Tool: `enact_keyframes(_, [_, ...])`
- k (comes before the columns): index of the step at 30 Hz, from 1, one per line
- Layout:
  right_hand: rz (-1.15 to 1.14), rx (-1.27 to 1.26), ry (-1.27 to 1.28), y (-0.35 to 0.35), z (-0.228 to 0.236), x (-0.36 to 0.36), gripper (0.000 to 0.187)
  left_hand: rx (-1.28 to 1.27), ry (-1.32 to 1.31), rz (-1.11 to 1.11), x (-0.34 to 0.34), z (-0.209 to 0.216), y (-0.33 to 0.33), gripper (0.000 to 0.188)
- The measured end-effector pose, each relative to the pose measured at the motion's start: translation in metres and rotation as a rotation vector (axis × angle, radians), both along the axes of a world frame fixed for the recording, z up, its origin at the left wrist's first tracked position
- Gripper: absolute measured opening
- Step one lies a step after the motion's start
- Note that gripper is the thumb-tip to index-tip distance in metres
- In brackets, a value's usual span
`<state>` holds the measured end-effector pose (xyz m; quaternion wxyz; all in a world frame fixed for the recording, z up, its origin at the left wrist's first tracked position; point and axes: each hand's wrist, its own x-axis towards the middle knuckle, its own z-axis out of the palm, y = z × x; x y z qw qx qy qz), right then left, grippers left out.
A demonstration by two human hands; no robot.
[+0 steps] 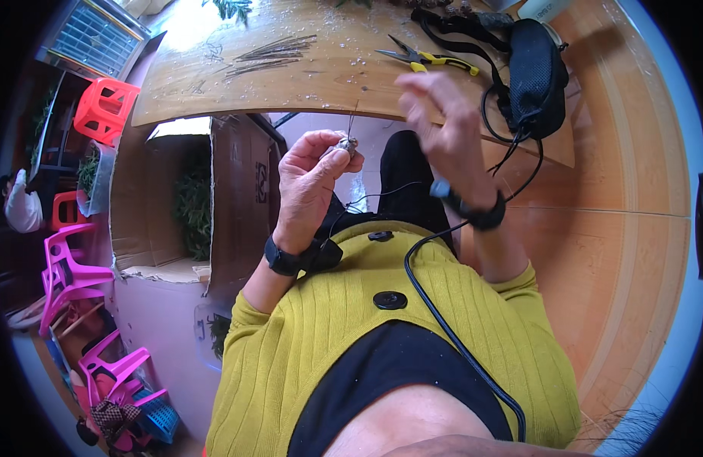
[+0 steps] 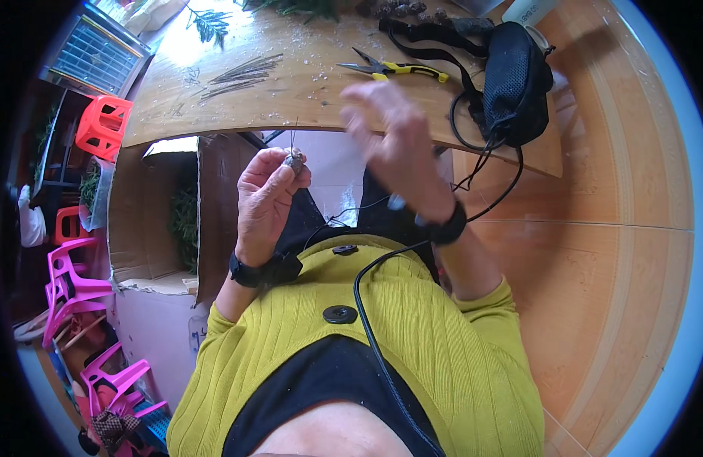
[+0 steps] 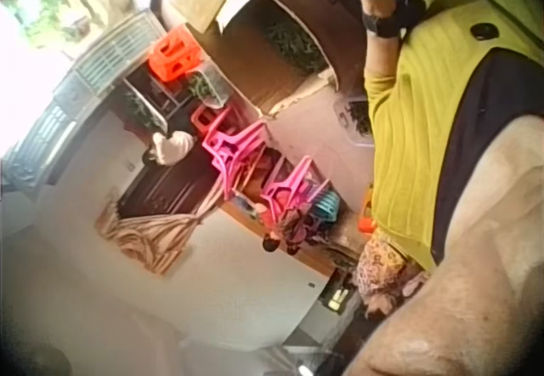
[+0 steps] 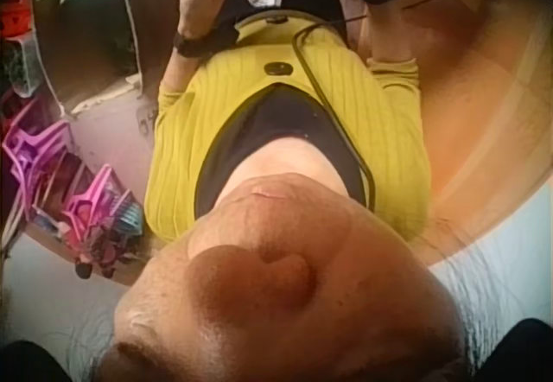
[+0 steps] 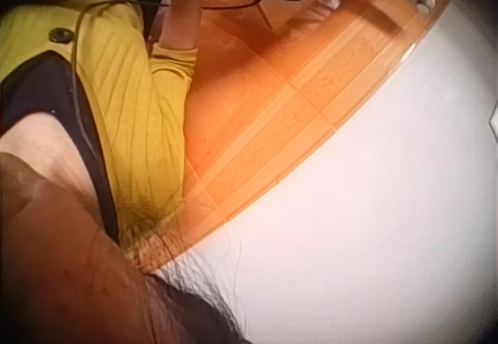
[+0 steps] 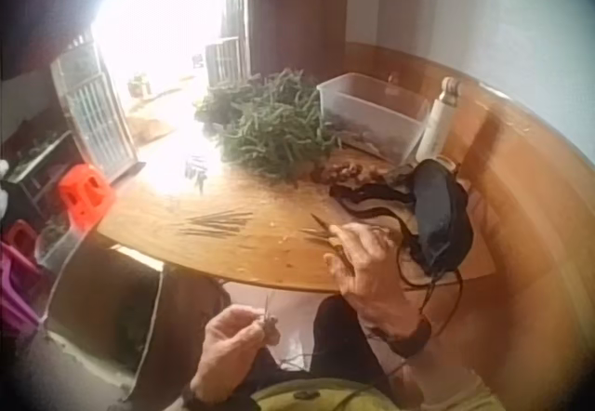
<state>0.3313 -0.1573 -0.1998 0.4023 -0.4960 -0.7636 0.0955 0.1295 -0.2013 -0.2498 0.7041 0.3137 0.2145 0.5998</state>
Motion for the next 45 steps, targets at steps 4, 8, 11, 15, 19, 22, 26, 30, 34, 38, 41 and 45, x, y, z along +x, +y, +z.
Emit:
enact_keyframes(4, [0.18, -0.068, 0.388, -0.034, 0.009, -0.03, 0.011, 0.051, 0.091, 0.06, 0.013, 0.007, 0.001, 0.022])
enact_keyframes(8, [0.109, -0.012, 0.331, -0.033, 0.002, -0.03, 0.009, 0.159, 0.236, 0.182, 0.029, 0.01, -0.004, 0.026])
enact_keyframes(11, [0.085, -0.004, 0.33, -0.035, 0.002, -0.028, 0.008, 0.231, 0.328, 0.277, 0.033, 0.013, -0.008, 0.027])
enact_keyframes(15, [0.101, -0.006, 0.315, -0.04, 0.006, -0.022, 0.008, 0.325, 0.554, 0.257, 0.025, 0.022, -0.008, 0.024])
enact_keyframes(19, [0.224, -0.146, 0.36, -0.049, 0.009, -0.019, 0.007, 0.195, 0.494, 0.22, 0.018, 0.041, 0.0, 0.018])
enact_keyframes(22, [0.288, -0.233, 0.409, -0.055, 0.012, -0.02, 0.006, 0.261, 0.407, 0.085, 0.017, 0.042, 0.003, 0.011])
enact_keyframes(26, [0.268, -0.281, 0.483, -0.061, 0.01, -0.022, 0.007, 0.233, 0.39, 0.152, 0.021, 0.033, -0.002, 0.007])
enact_keyframes(30, [0.227, -0.315, 0.552, -0.063, 0.004, -0.022, 0.007, 0.284, 0.432, 0.219, 0.025, 0.029, -0.002, 0.008])
enact_keyframes(34, [0.265, -0.317, 0.552, -0.062, -0.002, -0.02, 0.006, 0.62, 0.824, 0.426, 0.022, 0.029, 0.0, 0.011])
enact_keyframes(38, [0.285, -0.4, 0.612, -0.061, 0.0, -0.021, 0.004, 0.523, 0.814, 0.402, 0.021, 0.027, 0.001, 0.013])
enact_keyframes(41, [0.274, -0.601, 0.776, -0.061, 0.008, -0.018, 0.005, 0.588, 0.831, 0.421, 0.021, 0.031, 0.003, 0.012])
enact_keyframes(45, [0.302, -0.781, 0.972, -0.055, 0.009, -0.018, 0.004, 0.665, 0.868, 0.461, 0.022, 0.04, 0.002, 0.013])
